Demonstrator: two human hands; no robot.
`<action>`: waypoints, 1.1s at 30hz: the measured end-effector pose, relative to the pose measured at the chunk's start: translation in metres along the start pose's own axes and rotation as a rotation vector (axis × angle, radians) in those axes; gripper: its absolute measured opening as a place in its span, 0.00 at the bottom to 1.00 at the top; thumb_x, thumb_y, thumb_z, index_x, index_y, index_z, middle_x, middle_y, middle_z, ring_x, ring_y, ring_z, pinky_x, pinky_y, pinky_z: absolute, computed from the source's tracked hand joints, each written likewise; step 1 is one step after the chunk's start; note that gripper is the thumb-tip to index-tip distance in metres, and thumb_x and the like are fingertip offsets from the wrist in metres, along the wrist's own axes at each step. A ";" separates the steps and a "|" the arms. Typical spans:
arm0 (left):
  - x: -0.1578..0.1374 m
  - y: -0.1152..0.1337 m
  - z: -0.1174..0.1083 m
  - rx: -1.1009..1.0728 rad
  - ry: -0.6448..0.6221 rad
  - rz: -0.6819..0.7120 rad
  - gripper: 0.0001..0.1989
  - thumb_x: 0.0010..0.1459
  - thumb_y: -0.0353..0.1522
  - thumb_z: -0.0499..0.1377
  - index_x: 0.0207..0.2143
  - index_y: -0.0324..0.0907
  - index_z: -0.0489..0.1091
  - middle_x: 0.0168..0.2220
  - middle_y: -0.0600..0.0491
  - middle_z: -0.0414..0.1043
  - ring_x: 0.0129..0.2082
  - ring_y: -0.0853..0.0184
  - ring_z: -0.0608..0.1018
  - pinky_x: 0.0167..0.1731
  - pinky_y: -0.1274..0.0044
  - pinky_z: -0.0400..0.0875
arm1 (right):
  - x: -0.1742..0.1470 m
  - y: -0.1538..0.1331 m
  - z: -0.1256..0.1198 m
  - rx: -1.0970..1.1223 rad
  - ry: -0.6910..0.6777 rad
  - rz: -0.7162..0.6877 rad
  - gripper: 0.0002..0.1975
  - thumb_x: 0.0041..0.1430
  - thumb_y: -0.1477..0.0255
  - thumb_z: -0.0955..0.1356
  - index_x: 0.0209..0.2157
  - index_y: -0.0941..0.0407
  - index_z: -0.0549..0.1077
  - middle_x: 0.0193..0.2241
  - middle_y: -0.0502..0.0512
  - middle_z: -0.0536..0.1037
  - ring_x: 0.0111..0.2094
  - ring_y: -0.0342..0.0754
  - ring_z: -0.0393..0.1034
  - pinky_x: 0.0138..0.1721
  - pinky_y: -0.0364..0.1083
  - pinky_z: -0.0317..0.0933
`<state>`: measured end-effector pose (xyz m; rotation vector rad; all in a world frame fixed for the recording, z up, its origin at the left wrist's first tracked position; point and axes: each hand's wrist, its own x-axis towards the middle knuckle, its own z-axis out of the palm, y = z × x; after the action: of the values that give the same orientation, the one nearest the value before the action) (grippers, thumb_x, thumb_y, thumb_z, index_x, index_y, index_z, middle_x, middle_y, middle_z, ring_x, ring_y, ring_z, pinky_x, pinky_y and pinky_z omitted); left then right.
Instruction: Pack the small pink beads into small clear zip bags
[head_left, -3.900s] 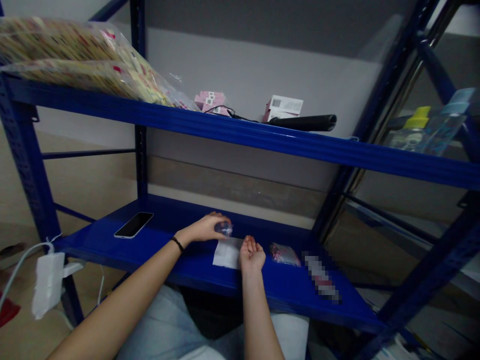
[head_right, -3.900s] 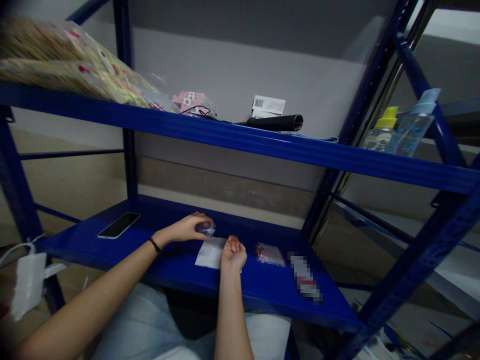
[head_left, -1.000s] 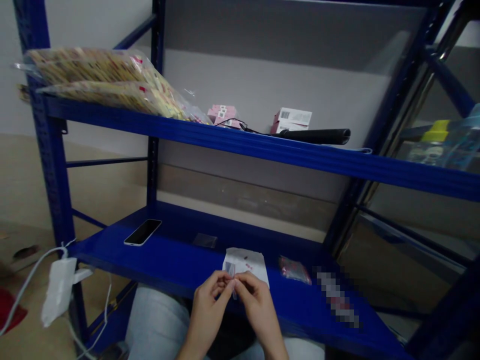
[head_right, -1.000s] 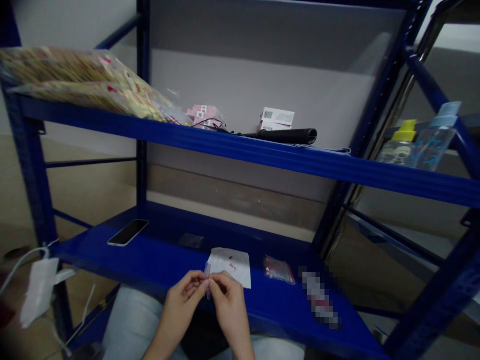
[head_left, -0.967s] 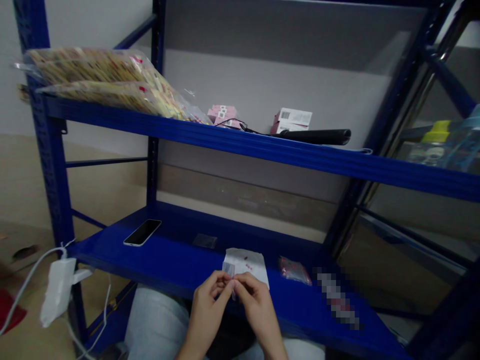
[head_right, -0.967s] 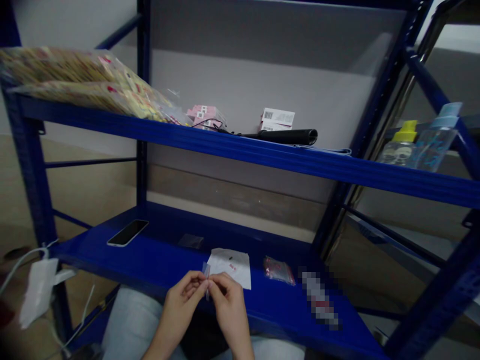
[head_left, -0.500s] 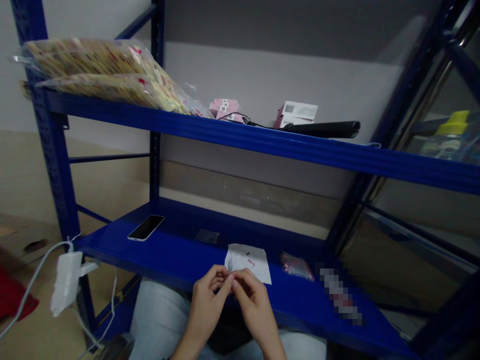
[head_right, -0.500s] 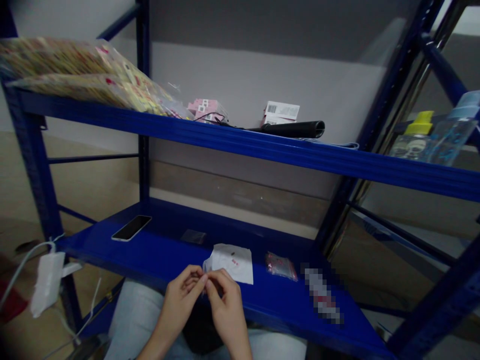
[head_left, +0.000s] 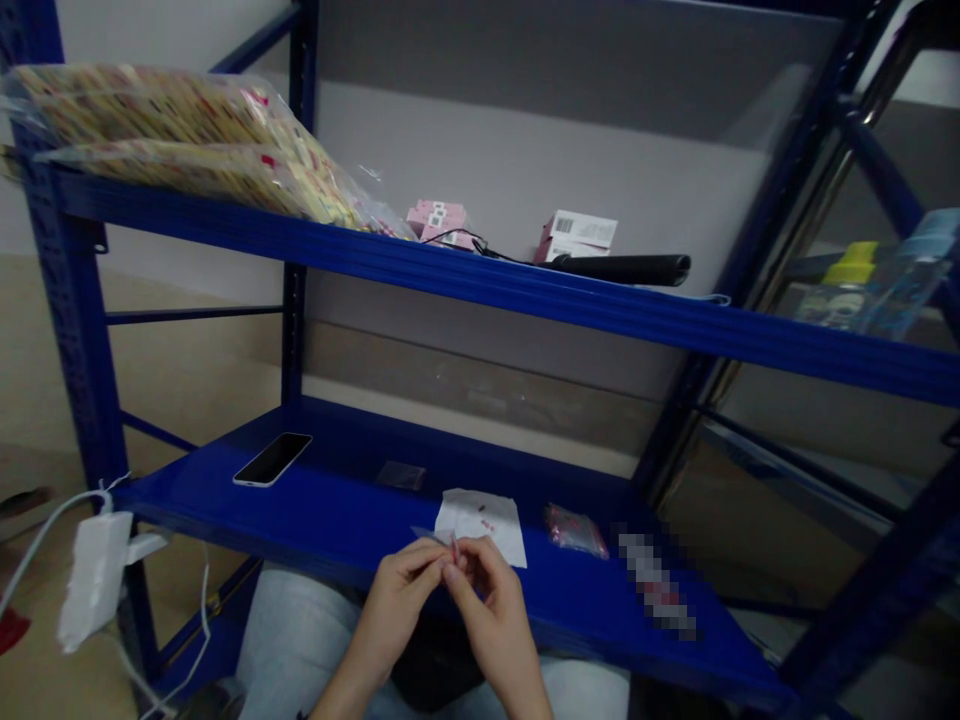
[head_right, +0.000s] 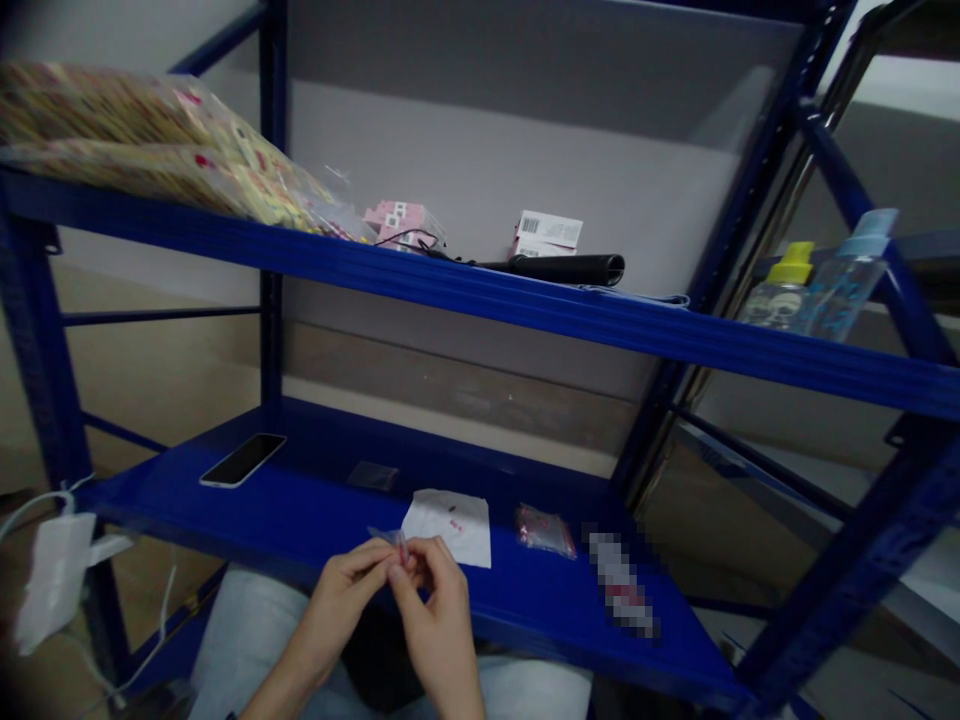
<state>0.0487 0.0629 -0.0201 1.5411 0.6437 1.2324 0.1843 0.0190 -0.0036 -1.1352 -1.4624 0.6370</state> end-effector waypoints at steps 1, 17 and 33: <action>-0.001 0.003 0.000 0.037 -0.012 0.024 0.12 0.63 0.37 0.58 0.36 0.41 0.80 0.37 0.47 0.78 0.38 0.61 0.77 0.42 0.75 0.72 | -0.001 -0.001 0.000 -0.012 0.003 -0.001 0.11 0.62 0.62 0.68 0.37 0.55 0.75 0.32 0.53 0.74 0.34 0.47 0.67 0.37 0.42 0.62; 0.001 0.006 0.003 0.323 0.060 0.048 0.08 0.61 0.34 0.60 0.38 0.46 0.80 0.35 0.51 0.78 0.35 0.63 0.79 0.36 0.78 0.71 | 0.000 0.016 -0.001 0.067 0.026 0.086 0.15 0.61 0.60 0.68 0.44 0.55 0.77 0.39 0.57 0.79 0.40 0.50 0.72 0.42 0.45 0.65; 0.000 -0.004 0.007 0.603 0.050 0.123 0.14 0.69 0.33 0.47 0.33 0.44 0.69 0.33 0.51 0.72 0.35 0.63 0.76 0.36 0.76 0.68 | 0.000 0.027 0.010 -0.059 0.085 0.050 0.13 0.64 0.63 0.65 0.44 0.55 0.76 0.39 0.57 0.79 0.39 0.49 0.73 0.41 0.42 0.64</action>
<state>0.0554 0.0617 -0.0235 2.0715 1.0314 1.2333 0.1830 0.0315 -0.0299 -1.2328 -1.3916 0.5762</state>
